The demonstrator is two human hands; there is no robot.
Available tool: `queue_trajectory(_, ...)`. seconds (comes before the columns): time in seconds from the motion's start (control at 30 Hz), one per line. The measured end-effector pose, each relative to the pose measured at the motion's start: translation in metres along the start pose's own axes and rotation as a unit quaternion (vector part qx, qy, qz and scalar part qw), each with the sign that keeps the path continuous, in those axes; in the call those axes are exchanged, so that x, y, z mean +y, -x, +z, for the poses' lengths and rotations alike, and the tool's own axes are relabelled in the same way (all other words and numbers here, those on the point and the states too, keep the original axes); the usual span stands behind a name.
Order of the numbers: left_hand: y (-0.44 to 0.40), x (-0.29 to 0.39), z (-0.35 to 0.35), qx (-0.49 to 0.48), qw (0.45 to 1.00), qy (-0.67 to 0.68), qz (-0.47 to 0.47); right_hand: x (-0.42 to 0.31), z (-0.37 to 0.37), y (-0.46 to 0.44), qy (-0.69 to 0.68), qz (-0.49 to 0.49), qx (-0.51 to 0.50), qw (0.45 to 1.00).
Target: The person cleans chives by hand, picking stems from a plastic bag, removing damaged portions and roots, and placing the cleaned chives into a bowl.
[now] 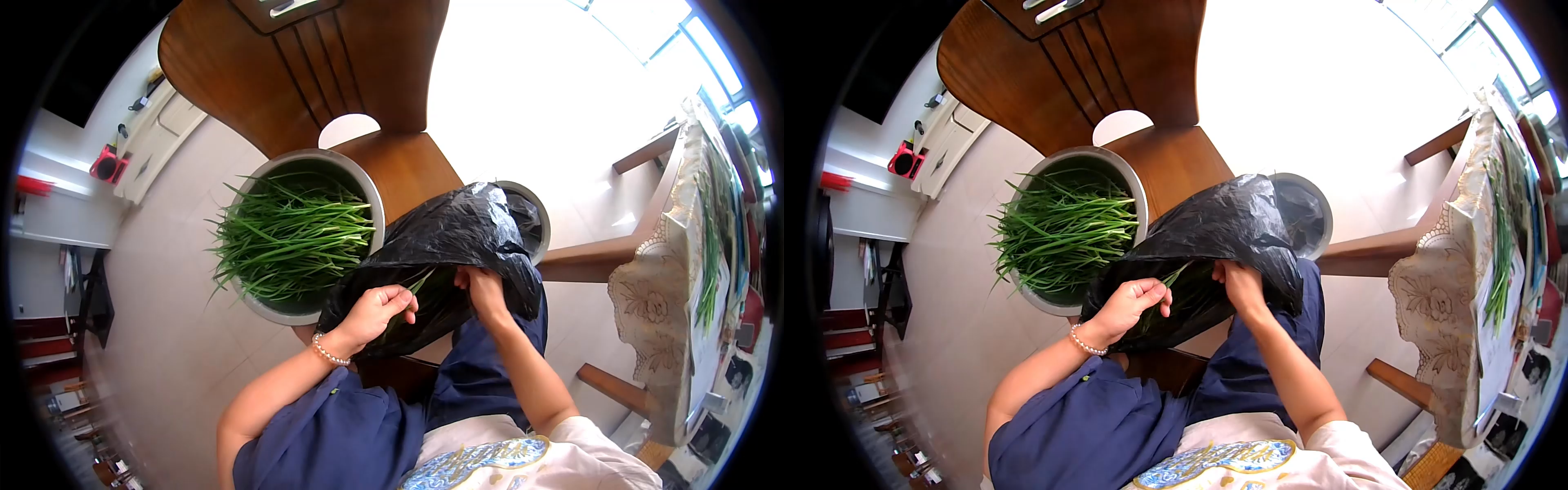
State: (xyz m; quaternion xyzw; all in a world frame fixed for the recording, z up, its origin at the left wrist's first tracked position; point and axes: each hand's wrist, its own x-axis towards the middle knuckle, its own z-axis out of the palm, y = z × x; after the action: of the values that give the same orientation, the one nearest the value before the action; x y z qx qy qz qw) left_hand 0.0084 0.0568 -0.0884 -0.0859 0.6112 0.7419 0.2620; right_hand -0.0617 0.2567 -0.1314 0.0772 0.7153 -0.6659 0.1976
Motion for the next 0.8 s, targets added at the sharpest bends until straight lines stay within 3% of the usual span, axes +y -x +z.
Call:
queue_trajectory(0.1, 0.002, 0.007, -0.001, -0.043, 0.996, 0.078, -0.025, -0.003, -0.004, 0.008, 0.01, 0.003, -0.042, 0.999)
queue_trajectory(0.3, 0.004, 0.017, 0.006, -0.113, 0.992, 0.051, -0.016, -0.031, 0.002, 0.032, -0.056, -0.023, -0.113, 0.992)
queue_trajectory(0.37, 0.005, 0.024, 0.007, -0.117, 0.992, 0.05, -0.022, -0.044, 0.002, 0.037, -0.089, -0.036, -0.184, 0.978)
queue_trajectory(0.5, 0.012, 0.048, 0.004, -0.055, 0.994, 0.065, 0.069, -0.046, 0.002, 0.04, -0.061, -0.093, -0.246, 0.963)
queue_trajectory(0.6, 0.014, 0.061, -0.002, -0.037, 0.97, 0.186, 0.151, -0.051, 0.016, 0.046, -0.09, -0.106, -0.242, 0.96)
queue_trajectory(0.73, 0.019, 0.065, -0.003, 0.002, 0.961, 0.237, 0.142, -0.051, 0.021, 0.045, 0.0, -0.121, -0.263, 0.957)
queue_trajectory(0.8, 0.019, 0.065, -0.005, 0.027, 0.957, 0.249, 0.147, -0.046, 0.025, 0.044, -0.048, -0.083, -0.254, 0.963)
